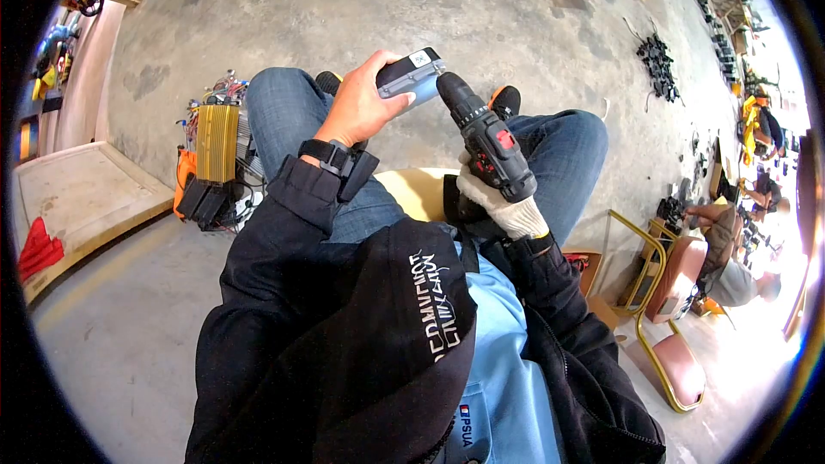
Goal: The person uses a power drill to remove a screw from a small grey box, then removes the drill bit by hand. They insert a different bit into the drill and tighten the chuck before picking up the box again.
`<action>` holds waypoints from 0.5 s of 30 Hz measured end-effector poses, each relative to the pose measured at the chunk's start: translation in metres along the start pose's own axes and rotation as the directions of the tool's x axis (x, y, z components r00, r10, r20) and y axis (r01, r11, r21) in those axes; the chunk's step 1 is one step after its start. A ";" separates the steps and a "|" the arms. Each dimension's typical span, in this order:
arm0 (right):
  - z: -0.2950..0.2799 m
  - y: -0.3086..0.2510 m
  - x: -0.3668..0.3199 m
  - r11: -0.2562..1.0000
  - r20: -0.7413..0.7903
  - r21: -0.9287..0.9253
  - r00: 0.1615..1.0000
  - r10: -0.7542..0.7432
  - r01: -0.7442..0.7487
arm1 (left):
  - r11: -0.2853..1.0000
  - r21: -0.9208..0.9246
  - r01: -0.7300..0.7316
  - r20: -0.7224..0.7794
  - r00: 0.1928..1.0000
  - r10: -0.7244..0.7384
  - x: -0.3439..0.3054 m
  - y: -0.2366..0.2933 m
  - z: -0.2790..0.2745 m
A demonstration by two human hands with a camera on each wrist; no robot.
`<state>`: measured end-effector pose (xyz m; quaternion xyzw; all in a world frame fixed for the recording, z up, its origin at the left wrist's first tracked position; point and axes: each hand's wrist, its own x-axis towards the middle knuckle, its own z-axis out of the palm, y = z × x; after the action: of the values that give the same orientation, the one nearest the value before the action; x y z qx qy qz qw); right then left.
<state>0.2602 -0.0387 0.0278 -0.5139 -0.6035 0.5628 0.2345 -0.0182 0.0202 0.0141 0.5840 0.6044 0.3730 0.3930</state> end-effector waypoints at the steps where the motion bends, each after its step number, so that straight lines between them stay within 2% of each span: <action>1: 0.001 -0.001 0.000 0.999 -0.007 0.054 1.000 0.010 -0.009 | 1.000 0.001 -0.003 0.001 1.000 0.003 0.000 0.000 0.000; 4: 0.000 0.006 0.001 0.998 0.003 -0.040 0.999 -0.040 0.040 | 1.000 -0.002 0.003 0.001 1.000 -0.003 0.000 -0.002 0.001; 7: 0.000 0.007 0.000 0.999 0.002 0.039 1.000 0.003 -0.003 | 1.000 0.003 0.002 0.000 1.000 -0.002 0.001 -0.002 0.001; 13: -0.001 0.008 0.000 0.997 0.007 -0.064 0.999 -0.048 0.049 | 1.000 0.001 0.003 0.005 1.000 -0.003 0.000 -0.002 0.001; 15: 0.002 0.006 -0.001 1.000 -0.002 0.002 1.000 -0.021 0.021 | 1.000 0.002 0.012 0.003 1.000 -0.012 0.000 -0.001 0.000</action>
<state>0.2614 -0.0411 0.0219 -0.5081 -0.6079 0.5603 0.2416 -0.0182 0.0205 0.0134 0.5815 0.6075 0.3691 0.3956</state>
